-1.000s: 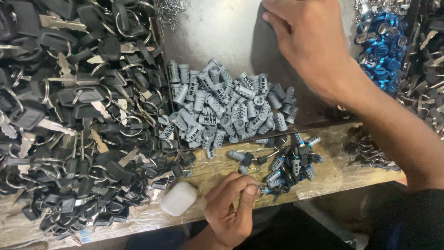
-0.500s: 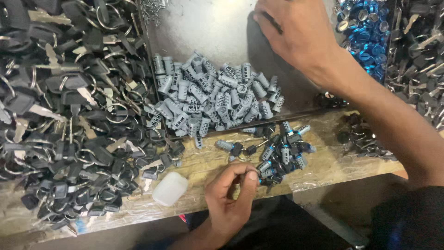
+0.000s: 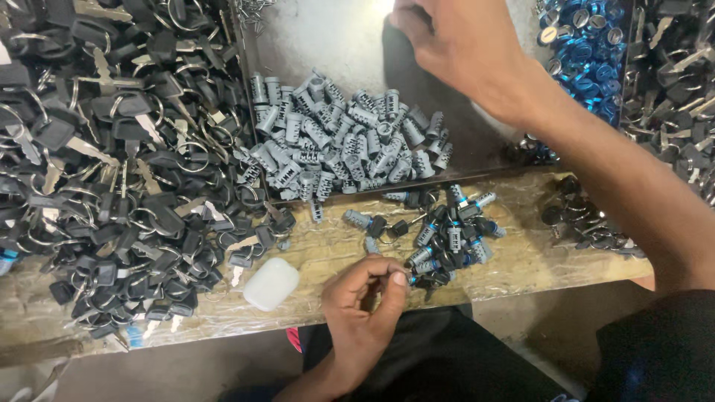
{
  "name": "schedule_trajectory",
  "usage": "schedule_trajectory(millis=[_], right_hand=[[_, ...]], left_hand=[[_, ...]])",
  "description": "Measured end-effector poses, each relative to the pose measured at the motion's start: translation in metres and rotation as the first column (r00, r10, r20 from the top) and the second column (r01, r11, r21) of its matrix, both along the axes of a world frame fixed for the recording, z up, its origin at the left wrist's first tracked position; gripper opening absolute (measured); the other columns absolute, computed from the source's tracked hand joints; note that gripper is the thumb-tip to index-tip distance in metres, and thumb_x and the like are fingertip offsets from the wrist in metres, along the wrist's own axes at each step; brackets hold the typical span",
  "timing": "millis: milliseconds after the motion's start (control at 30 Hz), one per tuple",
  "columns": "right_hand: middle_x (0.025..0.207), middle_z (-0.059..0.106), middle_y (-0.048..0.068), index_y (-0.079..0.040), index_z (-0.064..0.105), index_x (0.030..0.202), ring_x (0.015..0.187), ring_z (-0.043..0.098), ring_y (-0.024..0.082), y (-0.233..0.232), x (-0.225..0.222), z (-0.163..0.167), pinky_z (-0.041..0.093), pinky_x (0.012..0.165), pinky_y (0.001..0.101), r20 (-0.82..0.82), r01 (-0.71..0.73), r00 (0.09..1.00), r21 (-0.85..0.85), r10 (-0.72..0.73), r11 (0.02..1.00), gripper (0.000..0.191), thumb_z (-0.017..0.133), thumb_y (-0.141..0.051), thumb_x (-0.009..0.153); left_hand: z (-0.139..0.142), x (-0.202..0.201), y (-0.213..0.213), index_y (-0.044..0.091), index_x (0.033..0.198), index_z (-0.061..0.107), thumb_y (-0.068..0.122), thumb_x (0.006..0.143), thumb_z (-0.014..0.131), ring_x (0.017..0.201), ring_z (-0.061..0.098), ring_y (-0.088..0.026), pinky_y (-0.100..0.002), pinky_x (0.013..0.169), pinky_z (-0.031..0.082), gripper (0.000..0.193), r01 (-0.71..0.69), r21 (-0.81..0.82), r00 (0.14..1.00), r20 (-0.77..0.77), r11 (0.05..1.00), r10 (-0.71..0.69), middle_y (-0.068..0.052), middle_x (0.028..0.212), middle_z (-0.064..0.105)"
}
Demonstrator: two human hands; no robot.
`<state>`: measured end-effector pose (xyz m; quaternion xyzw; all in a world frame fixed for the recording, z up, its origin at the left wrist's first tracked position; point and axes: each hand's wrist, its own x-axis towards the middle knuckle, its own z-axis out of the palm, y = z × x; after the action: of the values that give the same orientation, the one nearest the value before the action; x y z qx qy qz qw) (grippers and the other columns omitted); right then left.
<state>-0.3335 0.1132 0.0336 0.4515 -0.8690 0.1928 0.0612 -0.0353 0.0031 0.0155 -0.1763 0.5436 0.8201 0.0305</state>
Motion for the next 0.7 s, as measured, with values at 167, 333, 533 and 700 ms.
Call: schedule_trajectory(millis=[167, 333, 533, 700], right_hand=[[0.084, 0.069, 0.008, 0.0, 0.072, 0.101, 0.067, 0.059, 0.013, 0.033, 0.091, 0.052, 0.044, 0.061, 0.0293, 0.557, 0.214, 0.822, -0.116, -0.115, 0.97, 0.009, 0.067, -0.008, 0.103], [0.091, 0.071, 0.014, 0.006, 0.068, 0.096, 0.068, 0.066, 0.012, 0.046, 0.198, 0.064, 0.049, 0.059, 0.0222, 0.732, 0.474, 0.666, -0.263, -0.147, 0.84, 0.006, 0.066, 0.0, 0.095], [0.094, 0.07, 0.017, 0.008, 0.066, 0.102, 0.078, 0.069, 0.018, 0.057, 0.24, 0.043, 0.054, 0.067, 0.0256, 0.574, 0.448, 0.799, -0.369, -0.18, 0.814, 0.012, 0.072, 0.004, 0.091], [0.092, 0.071, 0.017, 0.008, 0.067, 0.102, 0.076, 0.069, 0.018, 0.061, 0.246, 0.045, 0.055, 0.066, 0.0254, 0.586, 0.444, 0.793, -0.373, -0.164, 0.814, 0.013, 0.073, 0.004, 0.091]], left_hand=[[0.003, -0.003, 0.0, -0.004, 0.099, 0.068, -0.001, 0.099, 0.062, 0.065, 0.06, -0.006, -0.02, 0.055, 0.046, 0.006, -0.02, 0.222, 0.983, 0.183, 0.975, -0.021, -0.006, 0.085, 0.069], [0.008, -0.005, 0.003, -0.005, 0.104, 0.068, -0.002, 0.102, 0.062, 0.064, 0.063, -0.009, -0.022, 0.053, 0.049, 0.007, 0.021, 0.299, 0.996, 0.078, 0.954, -0.046, -0.01, 0.088, 0.069], [0.018, -0.002, 0.011, -0.009, 0.109, 0.068, -0.006, 0.102, 0.064, 0.069, 0.065, -0.011, -0.023, 0.058, 0.053, 0.009, 0.018, 0.079, 0.992, -0.124, 0.997, -0.008, -0.013, 0.095, 0.07], [0.025, 0.002, 0.017, -0.007, 0.11, 0.067, -0.005, 0.102, 0.066, 0.071, 0.068, -0.012, -0.023, 0.059, 0.056, 0.009, -0.076, -0.239, 0.94, -0.34, 0.968, -0.01, -0.017, 0.1, 0.072]])
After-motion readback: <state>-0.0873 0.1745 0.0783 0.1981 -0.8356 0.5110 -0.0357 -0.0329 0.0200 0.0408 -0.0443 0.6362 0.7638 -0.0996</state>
